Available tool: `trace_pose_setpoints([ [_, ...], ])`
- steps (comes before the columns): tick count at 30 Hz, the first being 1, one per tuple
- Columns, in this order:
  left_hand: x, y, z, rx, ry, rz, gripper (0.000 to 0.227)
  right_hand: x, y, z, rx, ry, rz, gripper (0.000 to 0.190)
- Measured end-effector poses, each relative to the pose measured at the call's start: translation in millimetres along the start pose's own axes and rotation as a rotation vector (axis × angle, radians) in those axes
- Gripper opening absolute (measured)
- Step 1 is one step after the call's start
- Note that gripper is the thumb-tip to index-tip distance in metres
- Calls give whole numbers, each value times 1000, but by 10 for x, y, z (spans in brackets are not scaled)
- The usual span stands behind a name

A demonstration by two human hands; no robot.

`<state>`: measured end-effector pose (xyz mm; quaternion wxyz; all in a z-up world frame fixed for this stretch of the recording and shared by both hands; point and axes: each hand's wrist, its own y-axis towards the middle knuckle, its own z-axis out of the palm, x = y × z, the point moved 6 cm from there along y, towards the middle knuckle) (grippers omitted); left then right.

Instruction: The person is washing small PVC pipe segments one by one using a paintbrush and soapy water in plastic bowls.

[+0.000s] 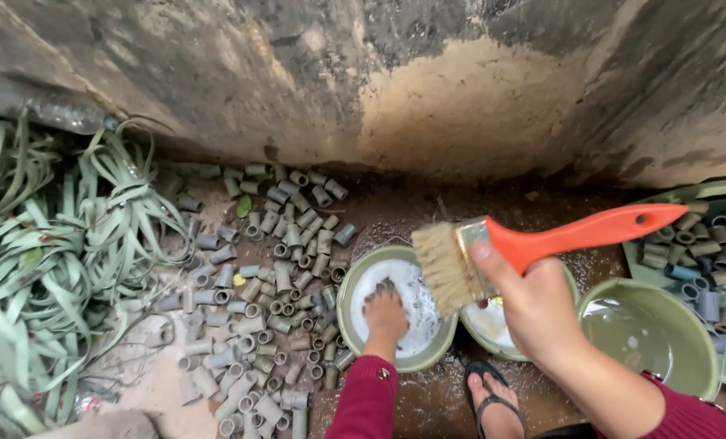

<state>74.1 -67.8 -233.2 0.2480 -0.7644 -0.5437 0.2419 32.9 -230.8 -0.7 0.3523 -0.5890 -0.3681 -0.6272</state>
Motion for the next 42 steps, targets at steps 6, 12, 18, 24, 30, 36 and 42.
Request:
trace_pose_setpoints([
  [6,-141,684,1288,267,-101,-13,39,-108,-31,109,102,-5,73,21],
  [12,-320,319,509,20,182,145,27,-51,-52,208,164,-2,56,22],
  [18,-131,436,640,-40,-836,95,44,-21,-33,231,166,49,52,21],
  [24,92,702,736,-18,-1067,-50,40,-11,-15,233,191,65,56,20],
  [30,55,412,403,310,-365,28,58,-158,38,150,187,64,69,18],
  [36,231,753,841,389,56,-110,43,-30,-6,234,186,85,102,20],
  [42,395,1002,864,134,-277,-120,59,167,-37,292,200,44,98,19],
])
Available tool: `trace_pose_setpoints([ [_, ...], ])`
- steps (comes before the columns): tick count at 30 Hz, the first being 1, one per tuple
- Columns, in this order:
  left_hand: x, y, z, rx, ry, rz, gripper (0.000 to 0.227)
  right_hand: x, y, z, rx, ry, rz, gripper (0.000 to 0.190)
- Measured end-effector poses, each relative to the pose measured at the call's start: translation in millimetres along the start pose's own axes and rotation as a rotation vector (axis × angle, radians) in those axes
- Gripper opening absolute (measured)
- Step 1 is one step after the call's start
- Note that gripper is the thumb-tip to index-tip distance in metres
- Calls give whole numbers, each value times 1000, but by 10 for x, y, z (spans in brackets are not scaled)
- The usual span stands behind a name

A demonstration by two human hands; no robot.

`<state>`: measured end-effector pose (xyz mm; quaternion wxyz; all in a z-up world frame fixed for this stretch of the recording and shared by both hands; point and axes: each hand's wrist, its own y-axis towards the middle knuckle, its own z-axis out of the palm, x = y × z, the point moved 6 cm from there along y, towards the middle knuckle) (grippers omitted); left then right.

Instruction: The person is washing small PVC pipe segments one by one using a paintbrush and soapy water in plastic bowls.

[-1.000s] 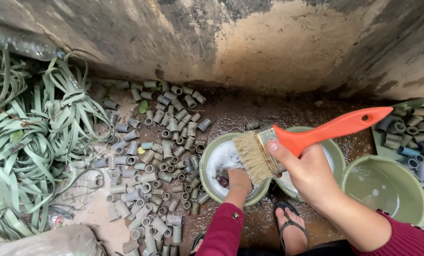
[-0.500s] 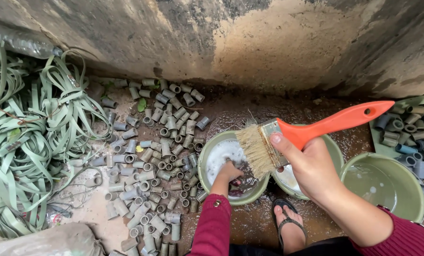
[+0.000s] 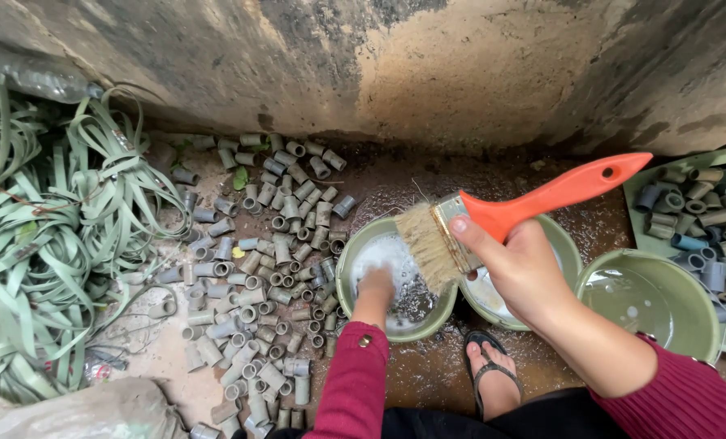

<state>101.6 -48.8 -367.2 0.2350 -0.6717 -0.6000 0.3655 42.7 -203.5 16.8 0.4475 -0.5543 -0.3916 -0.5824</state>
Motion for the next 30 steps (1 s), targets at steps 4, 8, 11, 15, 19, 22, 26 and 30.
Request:
trace_pose_setpoints([
  [4,-248,-1077,-689,-46,-193,45,85,119,-37,17,15,-12,-31,20],
  [8,-237,-980,-665,-249,-261,96,46,202,-111,8,49,-24,-49,21],
  [11,-398,-1455,-937,-321,-379,190,37,297,-171,-3,53,-28,-78,21],
  [15,-375,-1143,-665,-242,-473,277,51,15,-86,-157,55,-44,-125,25],
  [19,-497,-1481,-877,-253,-437,301,45,126,-148,-87,55,-49,-157,20],
  [22,-612,-1647,-1047,-269,-388,314,70,276,-181,26,86,-90,-206,18],
  [26,-287,-771,-777,-333,-533,221,50,300,-208,97,122,-137,-290,18],
  [30,-276,-1178,-962,-307,-745,88,35,101,-117,74,138,-175,-302,20],
])
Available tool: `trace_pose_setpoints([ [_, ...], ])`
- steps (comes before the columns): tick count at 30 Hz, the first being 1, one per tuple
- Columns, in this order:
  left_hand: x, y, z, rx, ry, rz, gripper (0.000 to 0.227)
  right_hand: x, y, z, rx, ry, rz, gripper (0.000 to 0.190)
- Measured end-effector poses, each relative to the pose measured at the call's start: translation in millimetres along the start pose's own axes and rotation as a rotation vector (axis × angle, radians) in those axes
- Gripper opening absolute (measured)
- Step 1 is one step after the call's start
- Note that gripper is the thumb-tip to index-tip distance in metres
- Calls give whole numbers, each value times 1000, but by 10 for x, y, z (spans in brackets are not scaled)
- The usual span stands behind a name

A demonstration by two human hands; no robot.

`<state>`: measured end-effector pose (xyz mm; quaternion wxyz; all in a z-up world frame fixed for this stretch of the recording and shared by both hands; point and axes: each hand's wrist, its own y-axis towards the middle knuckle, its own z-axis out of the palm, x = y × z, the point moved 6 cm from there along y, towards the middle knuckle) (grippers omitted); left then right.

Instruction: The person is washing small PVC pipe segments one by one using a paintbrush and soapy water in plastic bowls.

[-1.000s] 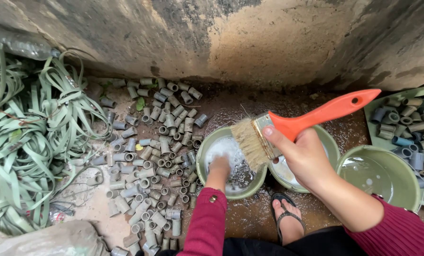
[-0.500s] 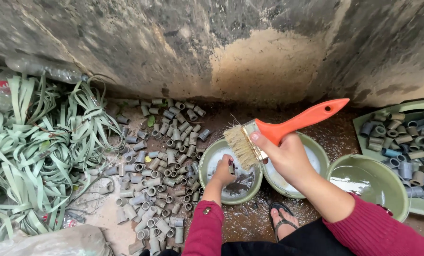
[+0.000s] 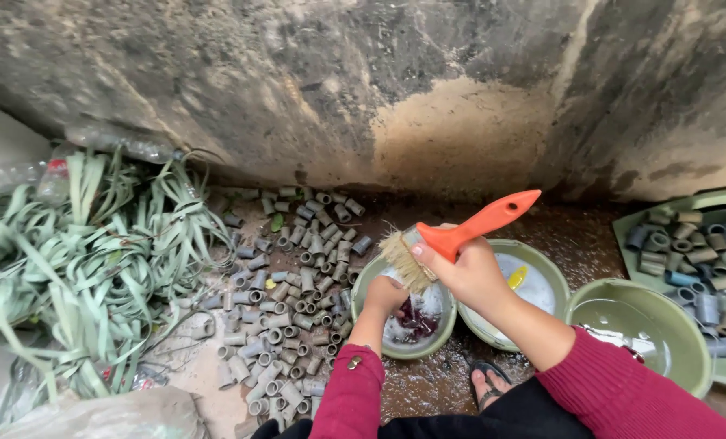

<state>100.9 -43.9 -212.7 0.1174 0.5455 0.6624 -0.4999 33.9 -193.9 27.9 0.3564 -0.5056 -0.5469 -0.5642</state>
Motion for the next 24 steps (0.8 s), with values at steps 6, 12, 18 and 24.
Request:
trace_pose_setpoints([
  [6,261,542,-51,-19,131,51,87,-121,90,50,5,-70,-37,22],
  [12,-576,-225,-475,39,-480,12,37,-69,111,70,-56,-101,-19,26],
  [18,-1404,-1347,-1036,-24,-1034,120,49,213,105,10,-159,-81,-19,36],
  [24,-1455,-1829,-965,-19,-1031,339,46,333,18,253,-32,-122,31,35],
])
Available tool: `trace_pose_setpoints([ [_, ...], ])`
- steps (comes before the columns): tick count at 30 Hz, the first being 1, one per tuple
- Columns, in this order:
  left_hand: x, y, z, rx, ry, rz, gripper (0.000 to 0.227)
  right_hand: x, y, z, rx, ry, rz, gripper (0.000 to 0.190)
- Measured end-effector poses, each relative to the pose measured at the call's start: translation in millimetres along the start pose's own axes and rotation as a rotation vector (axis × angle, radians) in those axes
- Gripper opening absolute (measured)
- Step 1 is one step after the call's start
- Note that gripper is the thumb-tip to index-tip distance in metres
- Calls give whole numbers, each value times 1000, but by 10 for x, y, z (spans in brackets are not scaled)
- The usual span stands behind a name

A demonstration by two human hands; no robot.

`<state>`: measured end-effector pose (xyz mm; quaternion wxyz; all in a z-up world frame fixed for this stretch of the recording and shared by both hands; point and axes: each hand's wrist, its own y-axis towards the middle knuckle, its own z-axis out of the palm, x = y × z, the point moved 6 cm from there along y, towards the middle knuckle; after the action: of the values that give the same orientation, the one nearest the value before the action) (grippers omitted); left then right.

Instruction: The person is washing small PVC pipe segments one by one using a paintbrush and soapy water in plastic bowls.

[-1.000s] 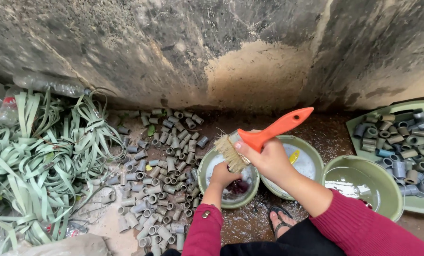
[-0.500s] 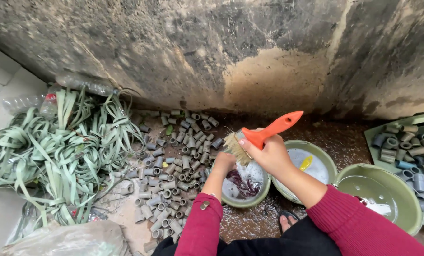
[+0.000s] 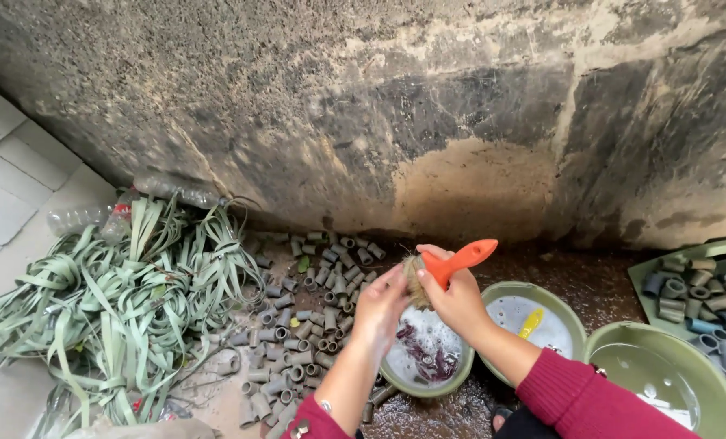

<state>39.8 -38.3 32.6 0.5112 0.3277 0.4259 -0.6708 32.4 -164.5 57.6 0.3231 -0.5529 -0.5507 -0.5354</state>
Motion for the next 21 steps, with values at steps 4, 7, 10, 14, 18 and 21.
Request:
trace_pose_setpoints([
  [4,378,276,-243,12,202,74,45,-87,70,-62,-152,-16,-44,32],
  [7,319,256,-150,56,307,69,39,9,89,-117,-261,-75,-179,34],
  [10,395,240,-255,-100,-79,-80,41,-84,40,109,-58,-146,-103,35],
  [14,364,255,-387,-209,-292,-116,33,-127,3,361,159,-331,-157,37],
  [18,271,92,-173,-91,-111,-59,40,-35,38,245,64,-322,-185,37],
  [21,18,-63,129,40,-5,41,37,19,104,94,-53,-257,-196,35],
])
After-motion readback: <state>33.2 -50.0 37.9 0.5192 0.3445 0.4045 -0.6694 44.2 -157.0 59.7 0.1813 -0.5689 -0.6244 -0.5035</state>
